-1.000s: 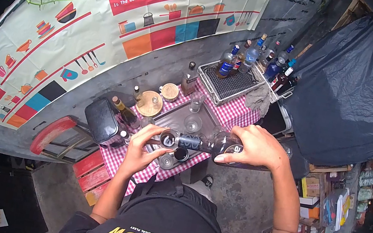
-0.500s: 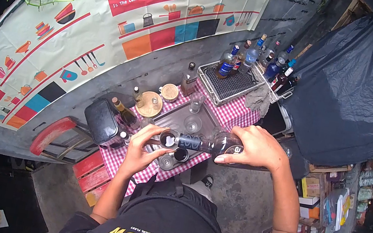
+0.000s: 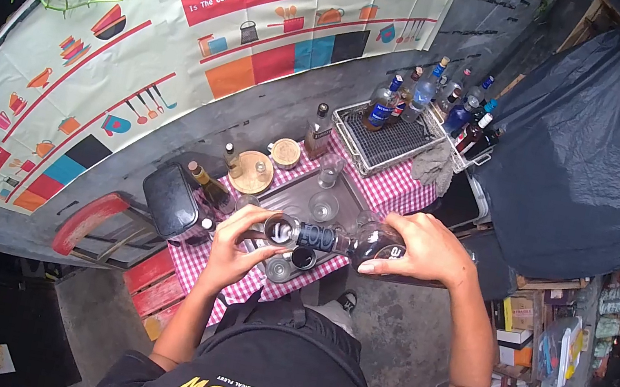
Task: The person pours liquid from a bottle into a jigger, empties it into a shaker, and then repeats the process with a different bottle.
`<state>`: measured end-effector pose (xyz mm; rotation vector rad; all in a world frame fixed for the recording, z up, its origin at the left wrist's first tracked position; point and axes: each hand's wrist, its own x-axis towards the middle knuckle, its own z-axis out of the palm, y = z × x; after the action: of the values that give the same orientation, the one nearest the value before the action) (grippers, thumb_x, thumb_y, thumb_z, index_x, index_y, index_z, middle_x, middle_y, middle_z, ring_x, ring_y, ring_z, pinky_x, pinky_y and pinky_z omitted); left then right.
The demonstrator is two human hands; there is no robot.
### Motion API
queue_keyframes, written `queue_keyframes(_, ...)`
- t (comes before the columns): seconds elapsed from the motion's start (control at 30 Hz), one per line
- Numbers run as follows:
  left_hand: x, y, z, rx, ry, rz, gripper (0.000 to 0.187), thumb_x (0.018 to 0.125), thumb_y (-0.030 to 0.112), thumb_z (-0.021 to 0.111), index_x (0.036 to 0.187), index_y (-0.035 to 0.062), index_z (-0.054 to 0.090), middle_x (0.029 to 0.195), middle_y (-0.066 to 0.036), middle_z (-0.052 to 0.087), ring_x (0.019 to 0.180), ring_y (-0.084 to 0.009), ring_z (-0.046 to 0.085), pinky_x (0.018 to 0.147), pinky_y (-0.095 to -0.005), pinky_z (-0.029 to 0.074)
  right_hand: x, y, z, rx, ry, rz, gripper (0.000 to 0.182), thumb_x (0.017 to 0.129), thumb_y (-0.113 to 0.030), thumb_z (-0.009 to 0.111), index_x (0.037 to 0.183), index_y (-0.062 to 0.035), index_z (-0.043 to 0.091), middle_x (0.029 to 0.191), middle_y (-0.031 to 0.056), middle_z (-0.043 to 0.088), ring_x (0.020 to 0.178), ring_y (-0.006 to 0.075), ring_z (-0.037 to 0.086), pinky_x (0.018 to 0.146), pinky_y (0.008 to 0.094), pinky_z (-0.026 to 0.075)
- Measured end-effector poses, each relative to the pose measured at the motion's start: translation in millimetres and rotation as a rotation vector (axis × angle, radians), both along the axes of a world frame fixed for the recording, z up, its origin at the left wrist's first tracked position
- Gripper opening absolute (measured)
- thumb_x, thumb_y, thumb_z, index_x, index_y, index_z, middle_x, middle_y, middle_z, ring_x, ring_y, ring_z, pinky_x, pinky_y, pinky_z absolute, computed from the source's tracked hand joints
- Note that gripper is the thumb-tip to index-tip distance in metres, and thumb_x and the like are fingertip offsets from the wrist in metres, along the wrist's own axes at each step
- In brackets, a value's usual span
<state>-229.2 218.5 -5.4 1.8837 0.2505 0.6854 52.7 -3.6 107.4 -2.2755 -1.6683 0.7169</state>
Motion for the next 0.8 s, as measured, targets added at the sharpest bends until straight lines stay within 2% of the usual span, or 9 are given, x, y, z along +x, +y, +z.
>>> queue_keyframes(0.17,0.4,2.2,-1.1,0.008,-0.011,0.009,0.058,0.088,0.007,0.091,0.142,0.0012,0.072,0.135,-0.015,0.073,0.122,-0.0256,0.074,0.097,-0.0379,0.067,1.2,-3.3,-10.9,0.03,0.073,-0.016,0.089,0.074,-0.077,0.09,0.107,0.0041,0.073,0.091,0.0267,0.077,0.092,0.0457,0.077,0.086,0.052,0.059)
queue_keyframes(0.27,2.5,-0.9,2.3,-0.13,-0.006,0.035,0.058,0.083,0.004,0.094,0.137,-0.0002,0.075,0.127,-0.013,0.074,0.119,-0.023,0.074,0.098,-0.0357,0.065,1.7,-5.9,-16.5,0.037,0.119,-0.032,0.087,0.074,-0.072,0.092,0.109,0.005,0.073,0.095,0.0271,0.078,0.095,0.045,0.078,0.086,0.0513,0.059)
queue_keyframes(0.33,1.7,1.0,1.8,-0.091,-0.006,0.019,0.057,0.087,0.005,0.092,0.14,-0.0006,0.073,0.132,-0.015,0.073,0.121,-0.0249,0.074,0.097,-0.0367,0.067,2.6,-7.8,-21.2,0.052,0.161,-0.037,0.086,0.074,-0.069,0.094,0.11,0.0055,0.073,0.099,0.0272,0.079,0.097,0.0452,0.078,0.087,0.0504,0.059)
queue_keyframes(0.43,2.2,-0.7,2.1,-0.158,-0.01,0.025,0.058,0.085,0.005,0.093,0.14,-0.0002,0.073,0.133,-0.013,0.072,0.123,-0.0237,0.072,0.098,-0.0357,0.066,5.9,-16.2,-39.8,0.103,0.182,-0.044,0.082,0.074,-0.06,0.099,0.115,0.0065,0.072,0.103,0.0262,0.08,0.1,0.0405,0.08,0.087,0.0471,0.061)
queue_keyframes(0.53,1.9,0.0,0.5,-0.191,-0.001,0.035,0.059,0.083,0.004,0.094,0.138,0.0,0.074,0.133,-0.012,0.071,0.125,-0.0229,0.071,0.098,-0.0351,0.065,4.3,-20.9,-52.5,0.146,0.379,-0.1,0.08,0.074,-0.053,0.101,0.117,0.0071,0.071,0.105,0.0226,0.08,0.098,0.0308,0.081,0.086,0.0422,0.062)
queue_keyframes(0.57,1.3,1.0,-0.8,-0.186,0.005,0.038,0.059,0.083,0.004,0.094,0.138,-0.0001,0.074,0.134,-0.012,0.071,0.125,-0.0231,0.071,0.098,-0.0351,0.065,6.7,-21.3,-57.2,0.104,0.385,-0.079,0.084,0.072,-0.051,0.104,0.121,0.0072,0.069,0.106,0.0178,0.079,0.097,0.0208,0.077,0.087,0.0377,0.062)
queue_keyframes(0.67,-0.7,5.2,-4.0,-0.108,-0.01,0.036,0.057,0.089,0.001,0.088,0.143,-0.0009,0.071,0.137,-0.016,0.071,0.126,-0.025,0.072,0.099,-0.0383,0.068,-3.8,-21.4,-91.5,0.343,0.527,-0.134,0.091,0.07,-0.056,0.105,0.124,0.0065,0.067,0.107,0.0136,0.078,0.093,0.0177,0.074,0.087,0.0359,0.061)
queue_keyframes(0.7,-3.2,5.9,-2.1,-0.093,0.01,0.051,0.057,0.089,0.001,0.088,0.142,-0.0011,0.071,0.136,-0.015,0.071,0.126,-0.0246,0.072,0.1,-0.0378,0.068,-7.2,-17.9,-99.4,0.378,0.535,-0.118,0.095,0.069,-0.059,0.105,0.128,0.0053,0.066,0.107,0.0103,0.077,0.095,0.0157,0.073,0.086,0.0347,0.061)
queue_keyframes(0.8,-11.2,8.0,0.9,-0.072,0.042,0.092,0.056,0.088,0.0,0.089,0.141,-0.0012,0.071,0.135,-0.015,0.071,0.125,-0.0245,0.072,0.1,-0.0373,0.068,-26.2,-1.7,-129.2,0.54,0.657,-0.214,0.094,0.069,-0.059,0.105,0.127,0.0044,0.066,0.11,0.0087,0.076,0.099,0.0136,0.071,0.088,0.0328,0.06)
